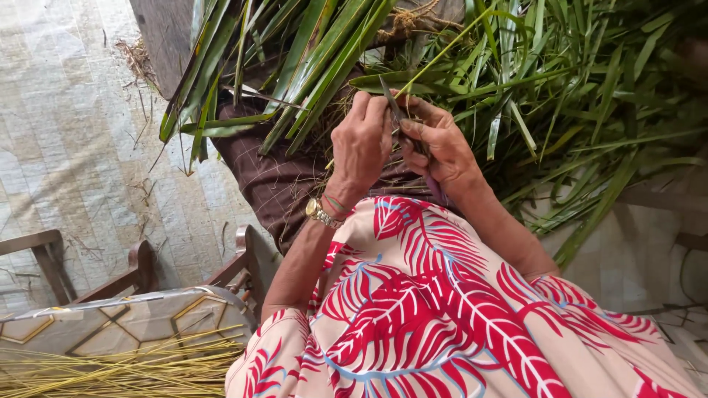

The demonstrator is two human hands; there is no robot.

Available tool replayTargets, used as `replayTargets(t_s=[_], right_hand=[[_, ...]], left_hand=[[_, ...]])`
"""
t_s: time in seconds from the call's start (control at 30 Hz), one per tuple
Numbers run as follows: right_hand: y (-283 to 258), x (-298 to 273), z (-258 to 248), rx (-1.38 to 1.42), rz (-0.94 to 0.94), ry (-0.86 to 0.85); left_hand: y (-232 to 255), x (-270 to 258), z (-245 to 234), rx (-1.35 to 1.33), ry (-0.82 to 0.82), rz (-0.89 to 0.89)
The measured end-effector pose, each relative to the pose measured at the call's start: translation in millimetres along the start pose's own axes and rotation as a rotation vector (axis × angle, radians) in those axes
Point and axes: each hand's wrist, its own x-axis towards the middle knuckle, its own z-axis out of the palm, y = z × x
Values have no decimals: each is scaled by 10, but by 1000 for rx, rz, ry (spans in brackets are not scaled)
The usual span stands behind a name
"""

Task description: Stripping the leafy parts from the central ribs of palm leaves using a small knife

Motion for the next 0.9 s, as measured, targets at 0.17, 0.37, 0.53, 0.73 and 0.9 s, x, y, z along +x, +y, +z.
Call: replayTargets(t_s=[0.17, 0.37, 0.53, 0.73, 0.9], right_hand=[[114, 95, -130, 24, -27, 32], [-3, 295, -337, 119, -5, -23], [-328, 394, -514, 265, -80, -237], [-619, 585, -1012, 217, -129, -21], [-725, 742, -2063, 305, -259, 155]], left_hand=[[-16, -2, 8, 32, -10, 25], [-104, -83, 10, 62, -30, 22], [-278, -252, -193, -17, -58, 11], [-643, -462, -797, -198, -208, -46], [-951, -638, -1457, -171, -188, -211]])
